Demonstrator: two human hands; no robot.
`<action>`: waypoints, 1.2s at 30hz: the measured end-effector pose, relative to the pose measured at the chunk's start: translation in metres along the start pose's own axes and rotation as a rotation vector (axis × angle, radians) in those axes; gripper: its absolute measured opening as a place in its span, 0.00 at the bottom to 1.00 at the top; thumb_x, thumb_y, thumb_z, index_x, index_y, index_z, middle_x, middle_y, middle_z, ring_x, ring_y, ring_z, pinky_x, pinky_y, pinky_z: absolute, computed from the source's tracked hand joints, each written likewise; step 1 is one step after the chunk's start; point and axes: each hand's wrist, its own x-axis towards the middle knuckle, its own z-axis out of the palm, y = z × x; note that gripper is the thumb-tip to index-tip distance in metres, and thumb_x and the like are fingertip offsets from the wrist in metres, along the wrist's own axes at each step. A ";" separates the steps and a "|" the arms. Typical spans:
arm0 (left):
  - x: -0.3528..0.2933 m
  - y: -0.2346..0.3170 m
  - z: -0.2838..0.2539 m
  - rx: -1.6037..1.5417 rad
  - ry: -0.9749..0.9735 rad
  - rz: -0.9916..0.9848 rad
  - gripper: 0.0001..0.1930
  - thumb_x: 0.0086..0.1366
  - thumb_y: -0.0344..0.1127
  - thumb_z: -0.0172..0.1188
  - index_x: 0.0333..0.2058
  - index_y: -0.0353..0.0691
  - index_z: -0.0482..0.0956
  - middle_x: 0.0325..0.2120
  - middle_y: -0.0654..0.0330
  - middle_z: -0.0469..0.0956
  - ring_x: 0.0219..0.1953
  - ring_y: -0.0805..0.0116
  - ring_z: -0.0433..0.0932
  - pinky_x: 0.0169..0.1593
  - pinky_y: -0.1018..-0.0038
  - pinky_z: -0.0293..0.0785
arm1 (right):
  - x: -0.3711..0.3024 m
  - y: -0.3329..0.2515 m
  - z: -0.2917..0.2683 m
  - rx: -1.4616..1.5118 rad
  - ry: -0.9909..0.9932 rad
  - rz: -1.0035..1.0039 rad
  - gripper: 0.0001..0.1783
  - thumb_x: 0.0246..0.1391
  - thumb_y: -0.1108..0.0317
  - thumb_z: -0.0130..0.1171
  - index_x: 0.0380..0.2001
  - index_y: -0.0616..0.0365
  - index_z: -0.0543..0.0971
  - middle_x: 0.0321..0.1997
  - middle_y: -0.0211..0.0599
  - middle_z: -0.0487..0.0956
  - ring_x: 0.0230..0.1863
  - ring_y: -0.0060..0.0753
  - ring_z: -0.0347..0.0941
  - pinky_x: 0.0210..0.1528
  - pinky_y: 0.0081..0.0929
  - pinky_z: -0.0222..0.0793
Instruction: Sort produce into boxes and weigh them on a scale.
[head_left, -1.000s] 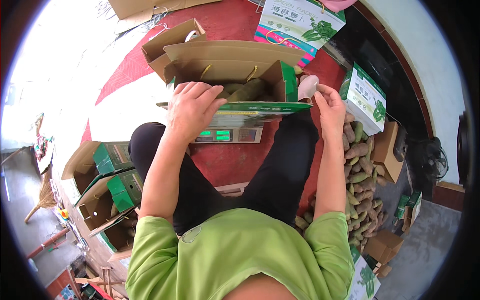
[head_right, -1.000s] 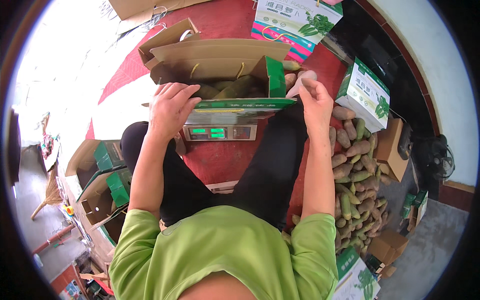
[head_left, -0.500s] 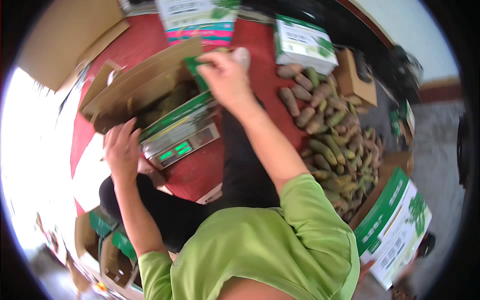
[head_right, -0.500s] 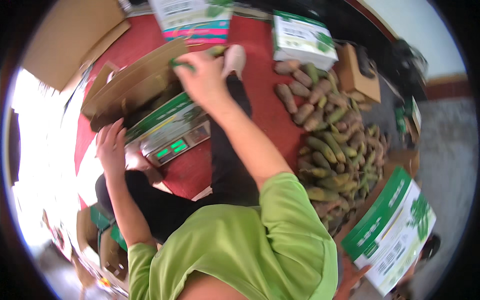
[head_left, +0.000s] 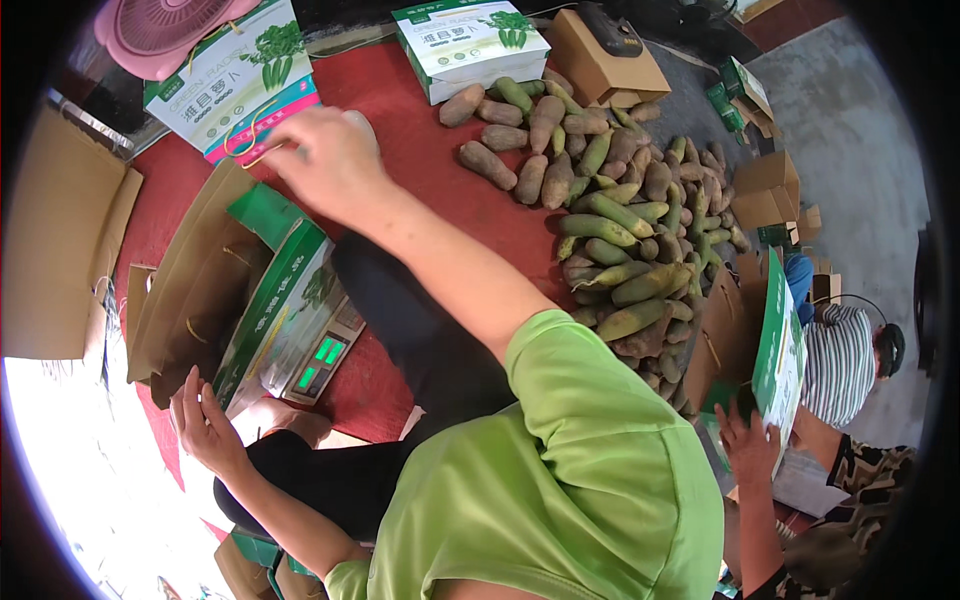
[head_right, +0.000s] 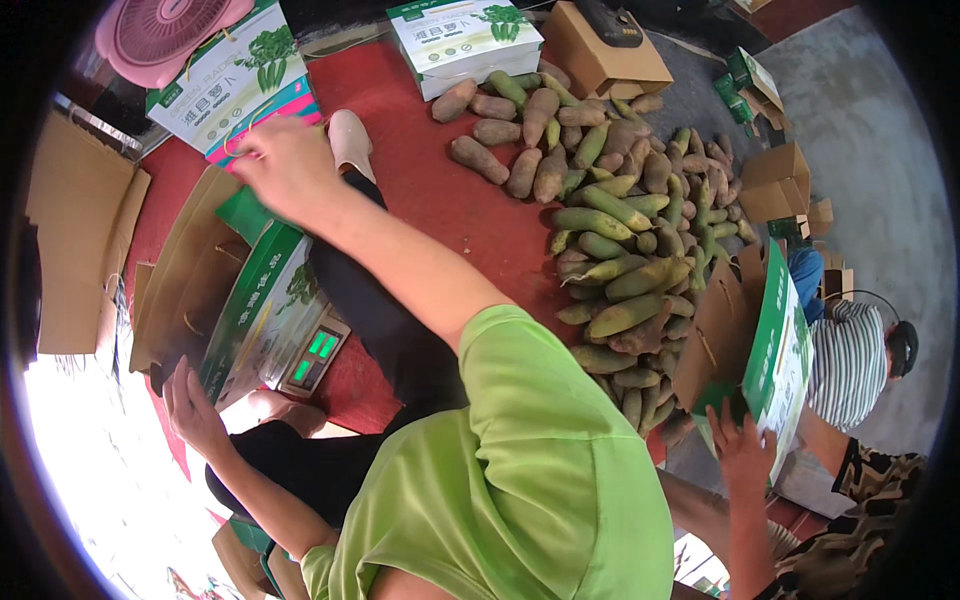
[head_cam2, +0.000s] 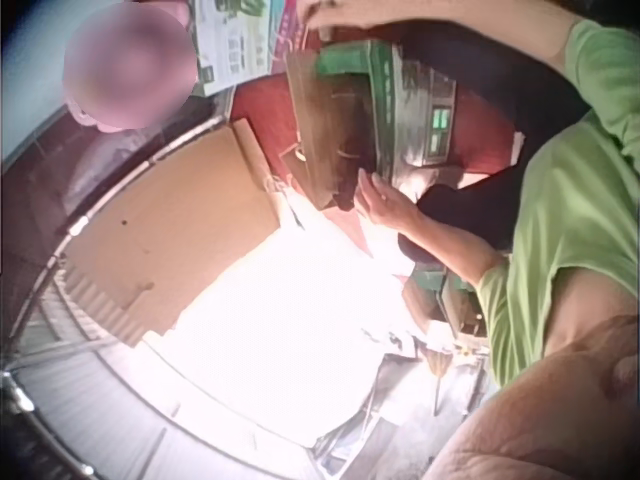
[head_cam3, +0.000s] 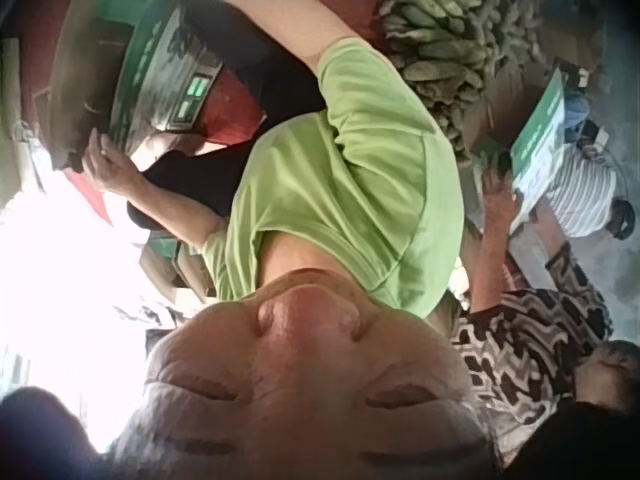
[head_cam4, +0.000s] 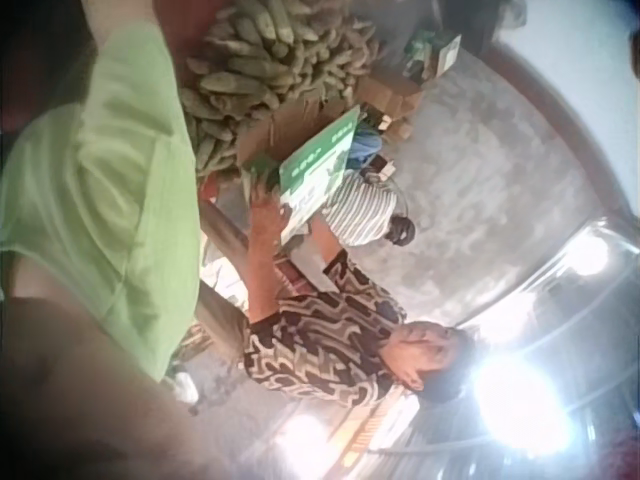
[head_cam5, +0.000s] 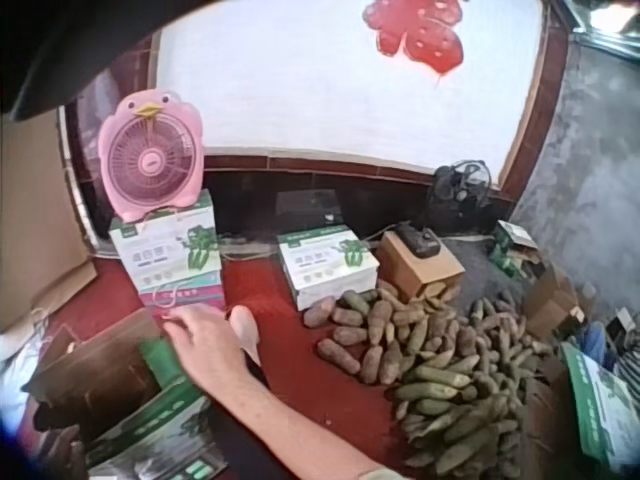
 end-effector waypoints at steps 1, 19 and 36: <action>0.000 0.000 0.000 0.007 -0.005 0.004 0.10 0.63 0.27 0.56 0.43 0.36 0.80 0.33 0.56 0.78 0.34 0.65 0.78 0.37 0.71 0.75 | 0.000 0.014 -0.011 -0.036 0.021 0.041 0.09 0.48 0.61 0.61 0.27 0.54 0.81 0.31 0.40 0.80 0.37 0.45 0.75 0.41 0.38 0.69; -0.003 -0.004 -0.007 0.001 0.126 0.067 0.11 0.51 0.33 0.66 0.35 0.41 0.82 0.29 0.61 0.77 0.34 0.60 0.76 0.42 0.66 0.71 | -0.042 0.001 -0.022 0.170 -0.180 0.121 0.16 0.54 0.76 0.57 0.47 0.59 0.77 0.50 0.36 0.74 0.45 0.28 0.74 0.44 0.24 0.71; -0.106 -0.027 -0.086 0.253 0.247 -0.298 0.11 0.53 0.36 0.66 0.37 0.46 0.81 0.36 0.65 0.78 0.43 0.63 0.76 0.49 0.65 0.70 | -0.063 -0.040 0.030 0.031 -0.621 -0.211 0.10 0.59 0.71 0.53 0.42 0.61 0.79 0.44 0.40 0.79 0.48 0.40 0.73 0.52 0.33 0.66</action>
